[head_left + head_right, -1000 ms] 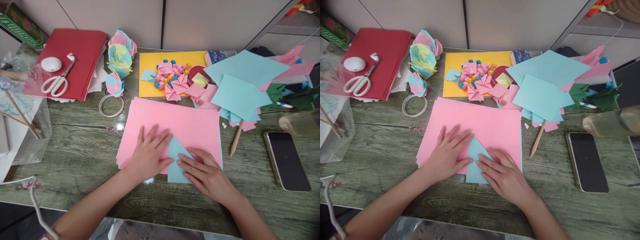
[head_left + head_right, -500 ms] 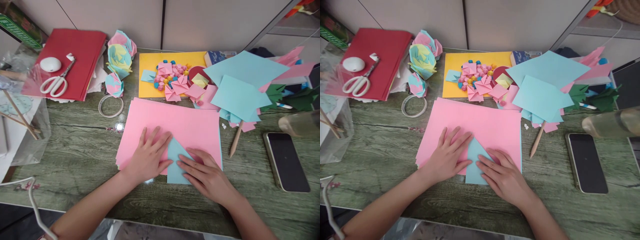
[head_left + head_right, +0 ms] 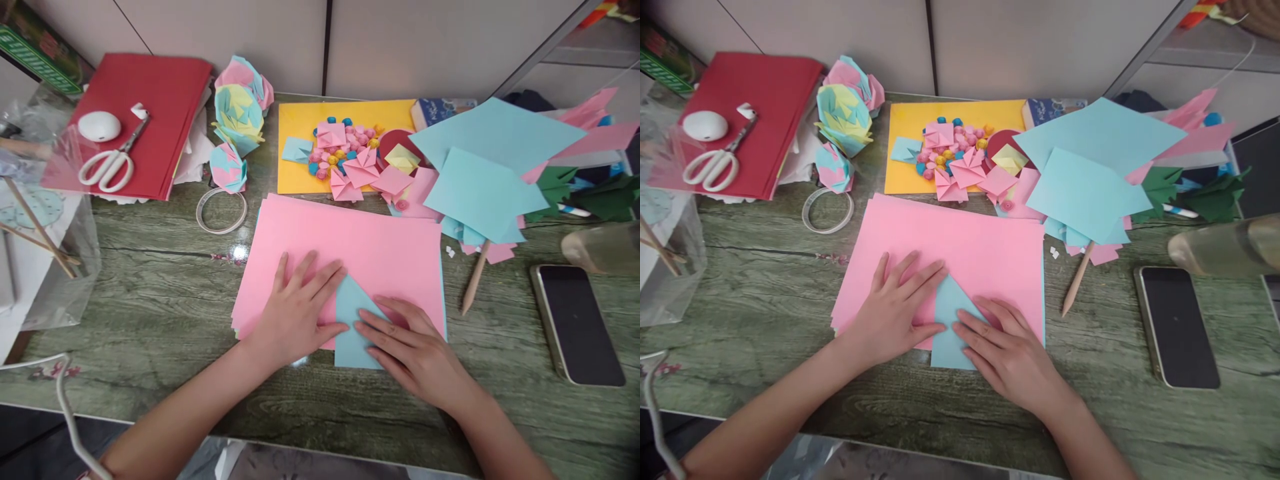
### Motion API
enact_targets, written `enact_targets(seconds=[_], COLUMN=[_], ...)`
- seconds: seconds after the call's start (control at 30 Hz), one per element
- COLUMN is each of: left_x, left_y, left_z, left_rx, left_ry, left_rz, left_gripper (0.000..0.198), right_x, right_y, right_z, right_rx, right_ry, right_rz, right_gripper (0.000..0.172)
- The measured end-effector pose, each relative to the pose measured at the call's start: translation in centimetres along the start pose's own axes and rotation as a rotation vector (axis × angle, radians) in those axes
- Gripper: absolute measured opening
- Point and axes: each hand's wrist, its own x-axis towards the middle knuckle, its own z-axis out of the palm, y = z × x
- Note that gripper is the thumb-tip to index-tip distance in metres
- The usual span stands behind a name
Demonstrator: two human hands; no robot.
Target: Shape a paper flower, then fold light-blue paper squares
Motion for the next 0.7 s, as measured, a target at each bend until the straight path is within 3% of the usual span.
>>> enact_targets(seconds=[0.7], left_x=[0.12], left_y=[0.08], left_z=[-0.22], left_rx=[0.036], left_ry=[-0.02], left_rz=[-0.012], left_gripper=[0.079], right_x=[0.05], right_y=[-0.01], right_z=[-0.01], right_rx=[0.003], right_ry=[0.004], right_rz=[0.001], right_gripper=[0.046])
